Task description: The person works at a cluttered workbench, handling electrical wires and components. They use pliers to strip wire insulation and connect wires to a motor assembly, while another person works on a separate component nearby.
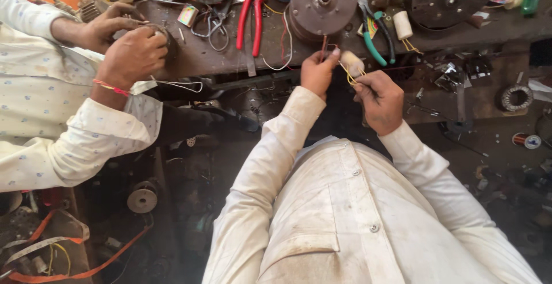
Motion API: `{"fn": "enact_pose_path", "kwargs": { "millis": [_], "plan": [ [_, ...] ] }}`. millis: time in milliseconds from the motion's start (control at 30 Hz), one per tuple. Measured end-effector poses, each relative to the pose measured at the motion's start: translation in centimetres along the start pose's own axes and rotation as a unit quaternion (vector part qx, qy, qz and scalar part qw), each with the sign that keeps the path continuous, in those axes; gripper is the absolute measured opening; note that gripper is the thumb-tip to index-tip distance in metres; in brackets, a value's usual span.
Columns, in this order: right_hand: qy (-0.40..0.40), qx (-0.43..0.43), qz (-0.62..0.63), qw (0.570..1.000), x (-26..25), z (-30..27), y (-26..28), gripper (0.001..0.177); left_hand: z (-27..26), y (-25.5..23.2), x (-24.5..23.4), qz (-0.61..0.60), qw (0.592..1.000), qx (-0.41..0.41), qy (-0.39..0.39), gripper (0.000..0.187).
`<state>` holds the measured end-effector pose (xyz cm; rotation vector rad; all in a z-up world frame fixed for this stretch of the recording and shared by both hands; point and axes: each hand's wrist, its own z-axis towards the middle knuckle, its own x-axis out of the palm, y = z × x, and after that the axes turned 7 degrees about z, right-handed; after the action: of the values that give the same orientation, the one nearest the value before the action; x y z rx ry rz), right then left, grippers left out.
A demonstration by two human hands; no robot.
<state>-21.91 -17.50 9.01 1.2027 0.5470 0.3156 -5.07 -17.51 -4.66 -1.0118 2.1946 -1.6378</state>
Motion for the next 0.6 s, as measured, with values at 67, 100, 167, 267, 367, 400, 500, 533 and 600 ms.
{"fn": "enact_pose_path", "kwargs": {
  "millis": [67,100,167,267,367,400,500,533,600],
  "plan": [
    [-0.007,0.014,-0.038,0.999,0.8,-0.7,1.5,0.004,0.2,0.8,0.2,0.013,1.000,0.008,-0.006,0.025],
    [-0.011,0.019,-0.057,0.998,1.2,-0.8,2.0,0.005,0.3,0.9,0.3,0.021,1.000,0.003,-0.010,0.024],
    [-0.012,0.020,-0.077,0.997,1.5,-1.3,3.1,0.006,0.4,0.7,0.3,0.044,0.999,-0.008,-0.028,0.023],
    [0.015,-0.038,-0.084,0.996,1.7,-2.3,4.7,0.003,1.2,-0.7,-0.4,0.075,0.996,-0.007,-0.056,0.021],
    [0.018,-0.033,-0.074,0.997,1.4,-2.3,5.2,0.003,1.9,-2.4,-2.5,0.080,0.996,0.004,-0.028,0.021],
    [0.012,-0.018,-0.070,0.997,1.2,-2.2,5.2,0.005,1.7,-2.8,-2.8,0.084,0.996,0.002,-0.002,0.022],
    [-0.001,0.091,0.023,0.996,0.9,-2.3,4.7,0.008,0.1,-2.9,-3.2,0.072,0.997,0.005,0.031,0.023],
    [-0.011,0.117,0.063,0.991,0.6,-2.2,4.4,0.008,-0.4,-2.8,-3.2,0.064,0.997,0.009,0.036,0.024],
    [-0.028,0.169,0.145,0.974,0.0,-1.9,4.0,0.010,-2.3,-2.2,-3.5,0.080,0.996,0.008,0.027,0.028]
  ]
}}
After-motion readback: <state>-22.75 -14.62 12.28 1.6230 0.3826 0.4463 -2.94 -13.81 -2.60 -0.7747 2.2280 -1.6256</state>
